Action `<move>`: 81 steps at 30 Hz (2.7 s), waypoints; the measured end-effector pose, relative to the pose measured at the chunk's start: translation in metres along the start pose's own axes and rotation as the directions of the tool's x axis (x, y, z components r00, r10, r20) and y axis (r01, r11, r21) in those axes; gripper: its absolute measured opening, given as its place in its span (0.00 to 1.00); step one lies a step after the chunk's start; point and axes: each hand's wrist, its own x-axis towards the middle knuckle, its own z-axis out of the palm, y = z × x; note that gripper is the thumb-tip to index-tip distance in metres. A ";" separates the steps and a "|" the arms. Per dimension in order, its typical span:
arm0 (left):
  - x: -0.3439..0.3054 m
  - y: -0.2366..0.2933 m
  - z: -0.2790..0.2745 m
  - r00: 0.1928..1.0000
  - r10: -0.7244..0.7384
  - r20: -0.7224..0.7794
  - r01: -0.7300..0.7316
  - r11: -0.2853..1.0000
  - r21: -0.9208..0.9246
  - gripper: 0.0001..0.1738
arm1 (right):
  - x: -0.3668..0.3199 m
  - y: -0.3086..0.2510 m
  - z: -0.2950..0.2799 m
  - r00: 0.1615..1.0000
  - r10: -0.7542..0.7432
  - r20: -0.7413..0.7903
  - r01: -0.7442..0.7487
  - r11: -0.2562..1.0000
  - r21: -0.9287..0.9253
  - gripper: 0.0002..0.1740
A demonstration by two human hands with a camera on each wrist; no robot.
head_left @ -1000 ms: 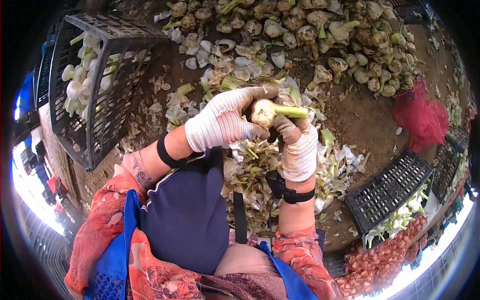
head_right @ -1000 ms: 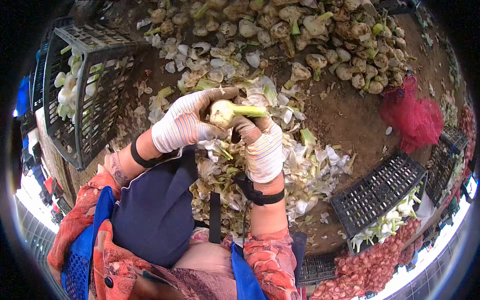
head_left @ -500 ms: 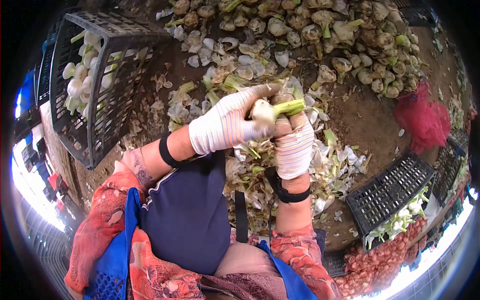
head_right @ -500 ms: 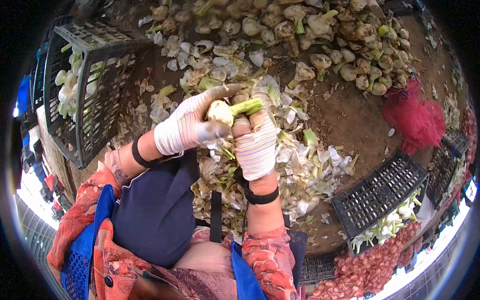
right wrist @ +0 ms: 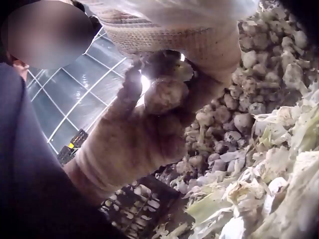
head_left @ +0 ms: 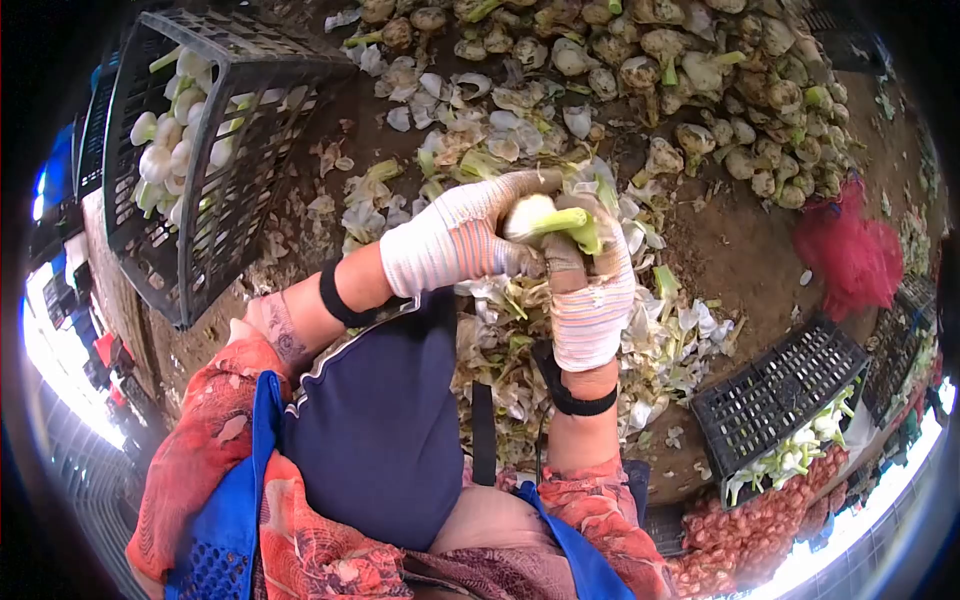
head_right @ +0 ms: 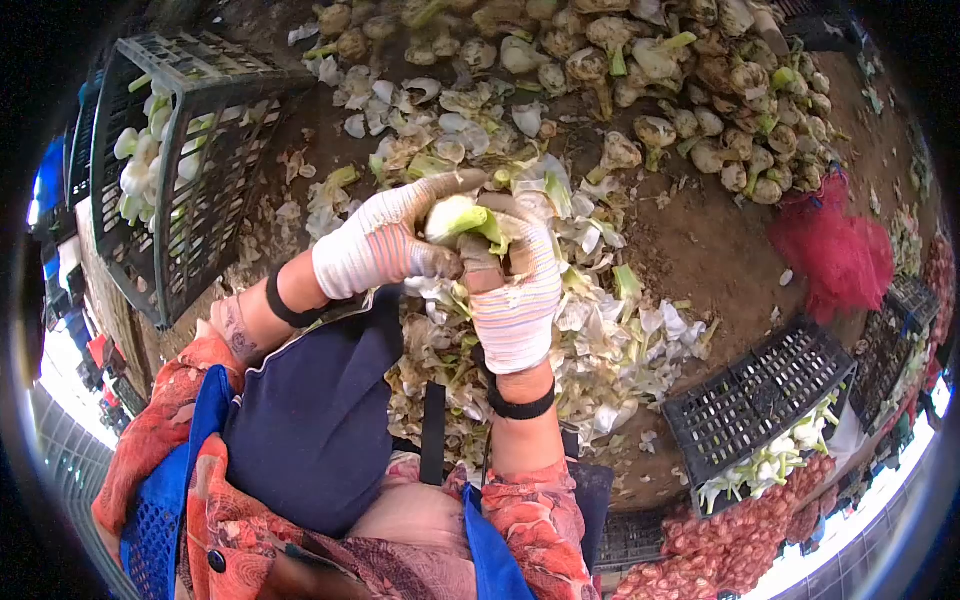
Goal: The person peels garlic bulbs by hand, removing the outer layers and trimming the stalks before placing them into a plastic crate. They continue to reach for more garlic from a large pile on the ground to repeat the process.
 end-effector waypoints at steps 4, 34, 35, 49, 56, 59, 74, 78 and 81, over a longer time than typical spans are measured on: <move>-0.004 0.015 -0.007 0.992 -0.116 0.046 0.123 0.973 -0.194 0.44 | 0.000 -0.018 0.002 0.922 0.381 -0.065 -0.339 0.879 0.336 0.09; -0.002 0.020 -0.015 0.983 0.180 -0.033 -0.084 0.603 0.793 0.13 | -0.016 -0.004 0.002 0.961 0.260 0.092 -0.262 0.965 0.009 0.28; -0.001 0.018 -0.016 0.983 0.182 -0.033 -0.085 0.603 0.793 0.13 | -0.015 -0.005 0.003 0.962 0.259 0.092 -0.260 0.965 0.008 0.28; -0.007 0.019 -0.005 0.954 -0.133 -0.267 0.147 0.989 0.032 0.24 | -0.009 -0.015 0.024 0.899 0.432 0.074 -0.432 0.902 -0.015 0.42; -0.006 0.008 -0.020 0.935 -0.092 -0.344 0.064 0.994 -0.092 0.08 | -0.013 -0.007 0.015 0.787 0.558 0.263 -0.607 0.626 0.489 0.38; 0.005 -0.002 -0.044 0.786 -0.281 -0.551 -0.075 0.841 -0.536 0.12 | -0.017 -0.002 0.003 0.800 0.475 0.367 -0.558 0.365 0.745 0.39; -0.006 -0.004 -0.031 0.901 0.227 -0.369 -0.077 0.922 0.380 0.05 | -0.025 -0.006 0.011 0.834 0.367 0.413 -0.526 0.299 0.796 0.34; -0.017 0.003 -0.031 0.931 0.053 -0.361 -0.081 0.995 -0.063 0.09 | -0.022 -0.007 0.009 0.759 0.442 0.477 -0.602 0.200 0.773 0.34; -0.017 0.009 -0.020 0.877 0.475 -0.070 -0.384 0.781 0.493 0.19 | -0.023 -0.012 0.014 0.764 0.506 0.401 -0.612 0.369 0.700 0.33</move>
